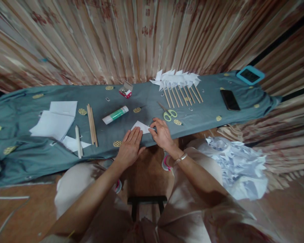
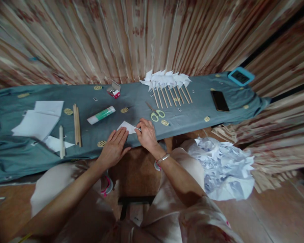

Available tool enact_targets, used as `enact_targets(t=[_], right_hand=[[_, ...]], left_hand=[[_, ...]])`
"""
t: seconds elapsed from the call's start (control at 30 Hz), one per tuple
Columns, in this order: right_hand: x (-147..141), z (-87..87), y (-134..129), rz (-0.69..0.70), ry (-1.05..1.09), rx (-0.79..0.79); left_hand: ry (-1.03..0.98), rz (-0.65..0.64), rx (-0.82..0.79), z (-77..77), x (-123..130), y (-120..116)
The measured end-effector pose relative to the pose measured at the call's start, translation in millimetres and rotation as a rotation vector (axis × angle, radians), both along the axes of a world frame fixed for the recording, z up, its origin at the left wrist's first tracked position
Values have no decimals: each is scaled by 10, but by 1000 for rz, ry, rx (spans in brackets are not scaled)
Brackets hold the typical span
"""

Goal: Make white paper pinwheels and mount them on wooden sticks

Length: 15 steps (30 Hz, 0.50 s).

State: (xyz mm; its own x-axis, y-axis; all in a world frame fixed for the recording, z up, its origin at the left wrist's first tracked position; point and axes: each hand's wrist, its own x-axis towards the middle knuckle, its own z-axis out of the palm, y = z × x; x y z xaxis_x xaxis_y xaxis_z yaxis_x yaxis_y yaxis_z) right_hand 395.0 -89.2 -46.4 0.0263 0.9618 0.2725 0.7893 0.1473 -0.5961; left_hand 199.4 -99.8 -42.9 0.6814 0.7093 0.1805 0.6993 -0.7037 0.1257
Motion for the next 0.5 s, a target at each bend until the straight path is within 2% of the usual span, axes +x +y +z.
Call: enact_targets(t=[0.5], right_hand=[[156, -12, -46, 22, 23, 7]], left_hand=[[-29, 88, 43, -62, -515, -128]])
